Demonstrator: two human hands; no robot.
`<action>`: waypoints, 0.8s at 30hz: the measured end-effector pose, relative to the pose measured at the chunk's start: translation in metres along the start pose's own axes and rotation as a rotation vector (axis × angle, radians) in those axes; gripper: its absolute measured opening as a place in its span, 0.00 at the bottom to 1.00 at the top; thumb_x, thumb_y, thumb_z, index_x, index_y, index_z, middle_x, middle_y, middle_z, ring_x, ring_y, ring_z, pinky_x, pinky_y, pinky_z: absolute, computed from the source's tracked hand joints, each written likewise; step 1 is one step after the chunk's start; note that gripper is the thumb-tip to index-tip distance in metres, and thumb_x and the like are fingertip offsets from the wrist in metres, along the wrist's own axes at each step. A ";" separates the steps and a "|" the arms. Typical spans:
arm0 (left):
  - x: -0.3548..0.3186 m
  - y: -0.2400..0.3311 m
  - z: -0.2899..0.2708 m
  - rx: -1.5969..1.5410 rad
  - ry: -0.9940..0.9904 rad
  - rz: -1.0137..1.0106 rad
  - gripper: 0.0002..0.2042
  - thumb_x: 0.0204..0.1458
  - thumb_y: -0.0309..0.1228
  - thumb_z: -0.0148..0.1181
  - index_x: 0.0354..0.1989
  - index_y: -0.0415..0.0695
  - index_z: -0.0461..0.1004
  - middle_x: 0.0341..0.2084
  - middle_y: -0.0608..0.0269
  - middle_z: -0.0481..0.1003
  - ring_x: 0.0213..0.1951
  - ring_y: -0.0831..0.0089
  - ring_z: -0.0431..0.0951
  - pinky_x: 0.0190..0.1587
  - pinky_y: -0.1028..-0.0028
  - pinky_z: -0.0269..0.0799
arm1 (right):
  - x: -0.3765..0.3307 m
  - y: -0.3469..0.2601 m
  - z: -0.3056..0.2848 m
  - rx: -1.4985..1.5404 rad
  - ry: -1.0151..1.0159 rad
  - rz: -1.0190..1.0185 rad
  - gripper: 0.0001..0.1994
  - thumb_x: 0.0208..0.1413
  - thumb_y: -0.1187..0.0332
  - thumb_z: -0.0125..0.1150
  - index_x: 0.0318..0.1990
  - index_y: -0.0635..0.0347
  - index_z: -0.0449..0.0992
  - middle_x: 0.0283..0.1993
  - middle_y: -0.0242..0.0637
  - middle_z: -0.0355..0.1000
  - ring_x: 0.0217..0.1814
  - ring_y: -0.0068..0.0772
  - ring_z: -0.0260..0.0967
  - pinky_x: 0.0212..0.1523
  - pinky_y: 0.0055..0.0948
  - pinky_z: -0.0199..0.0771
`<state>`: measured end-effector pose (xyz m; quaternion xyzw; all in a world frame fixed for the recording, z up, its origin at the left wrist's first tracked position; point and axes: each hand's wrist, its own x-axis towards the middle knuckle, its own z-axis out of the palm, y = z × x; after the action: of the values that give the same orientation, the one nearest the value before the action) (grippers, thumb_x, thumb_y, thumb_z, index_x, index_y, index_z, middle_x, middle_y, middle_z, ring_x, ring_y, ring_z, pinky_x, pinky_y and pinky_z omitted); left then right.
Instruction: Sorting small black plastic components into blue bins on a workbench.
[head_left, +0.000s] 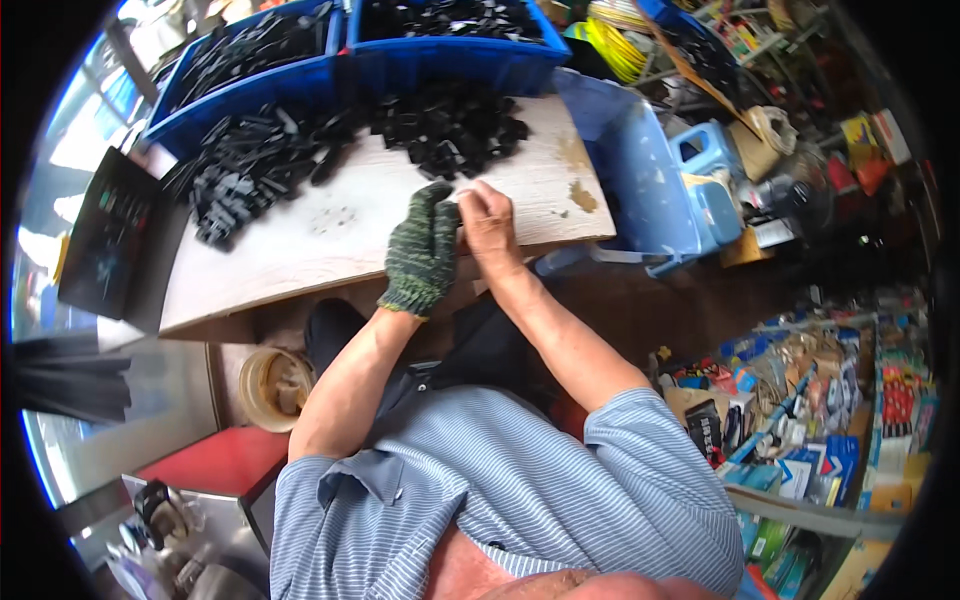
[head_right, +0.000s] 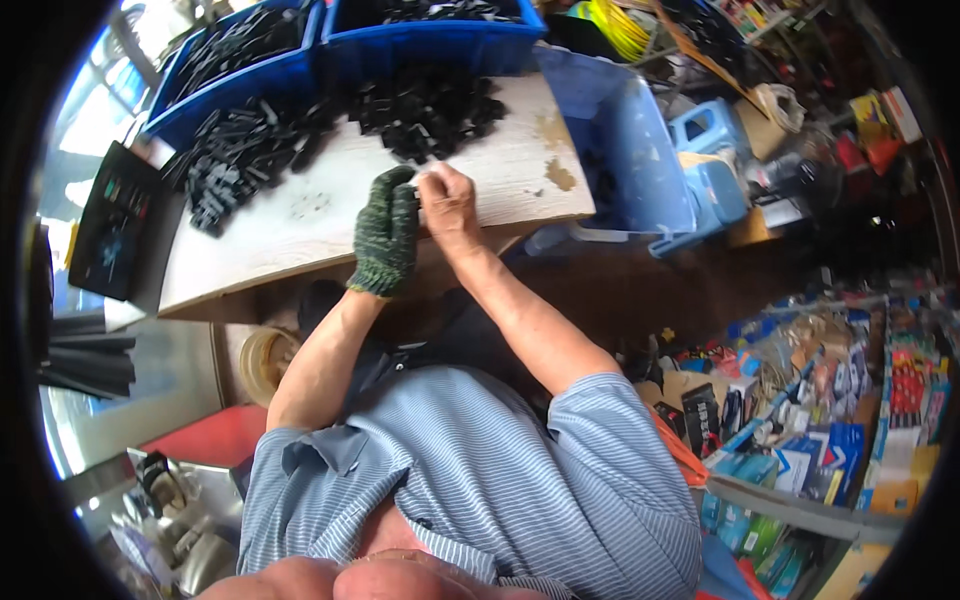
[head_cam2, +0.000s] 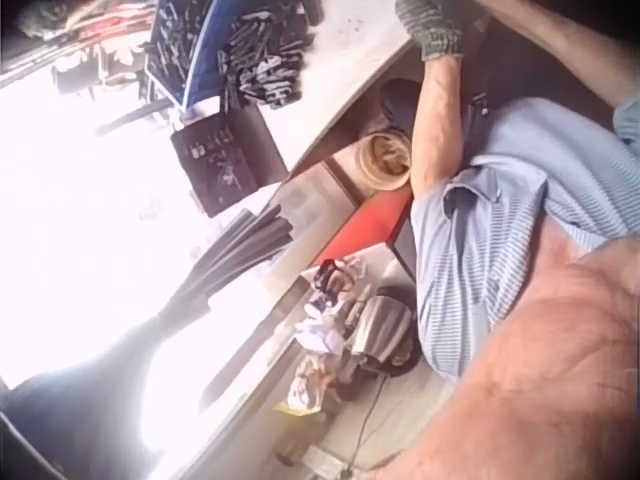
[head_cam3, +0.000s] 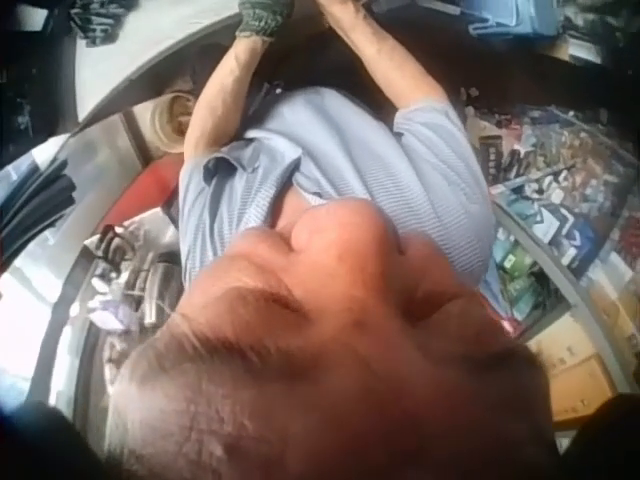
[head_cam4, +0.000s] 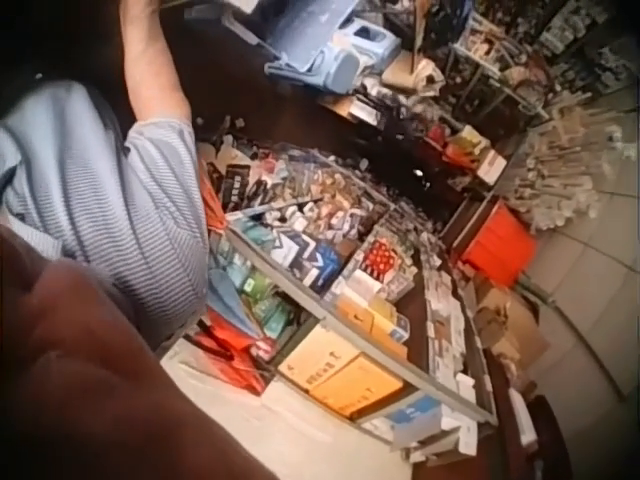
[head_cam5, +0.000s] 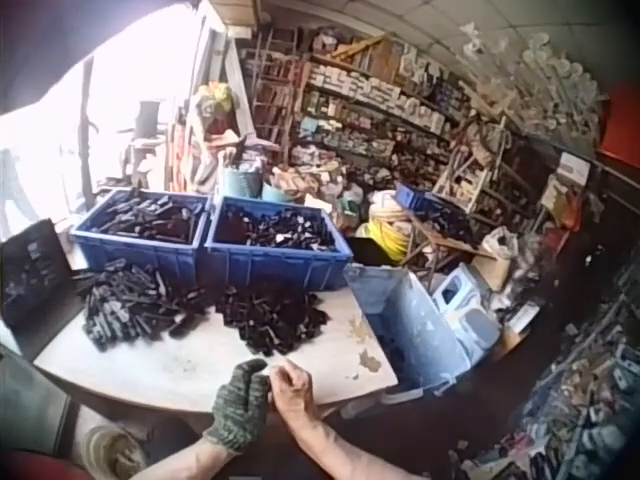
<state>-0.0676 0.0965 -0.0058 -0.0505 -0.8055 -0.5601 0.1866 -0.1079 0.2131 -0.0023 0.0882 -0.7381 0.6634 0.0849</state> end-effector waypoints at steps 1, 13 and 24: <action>0.001 0.006 0.001 -0.039 -0.046 -0.058 0.16 0.64 0.36 0.49 0.57 0.46 0.69 0.38 0.46 0.79 0.38 0.42 0.79 0.39 0.51 0.72 | 0.002 0.015 -0.005 0.050 0.007 0.110 0.10 0.62 0.68 0.52 0.27 0.53 0.67 0.19 0.22 0.58 0.19 0.13 0.57 0.18 0.21 0.58; 0.000 -0.021 -0.014 -0.066 0.002 0.154 0.13 0.65 0.37 0.49 0.51 0.43 0.71 0.30 0.49 0.79 0.30 0.58 0.82 0.34 0.60 0.75 | -0.006 0.004 0.009 0.037 -0.010 0.143 0.14 0.62 0.69 0.50 0.24 0.63 0.62 0.18 0.33 0.54 0.23 0.21 0.49 0.24 0.33 0.55; 0.049 -0.003 -0.023 0.553 0.041 0.319 0.11 0.53 0.33 0.60 0.44 0.47 0.77 0.34 0.53 0.77 0.38 0.51 0.76 0.39 0.53 0.74 | 0.009 -0.016 -0.031 0.371 0.239 0.469 0.18 0.64 0.61 0.46 0.20 0.51 0.57 0.12 0.27 0.50 0.10 0.22 0.48 0.15 0.40 0.75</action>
<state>-0.1082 0.0682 0.0157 -0.1122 -0.9052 -0.2847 0.2949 -0.1126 0.2423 0.0183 -0.1491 -0.5895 0.7939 -0.0018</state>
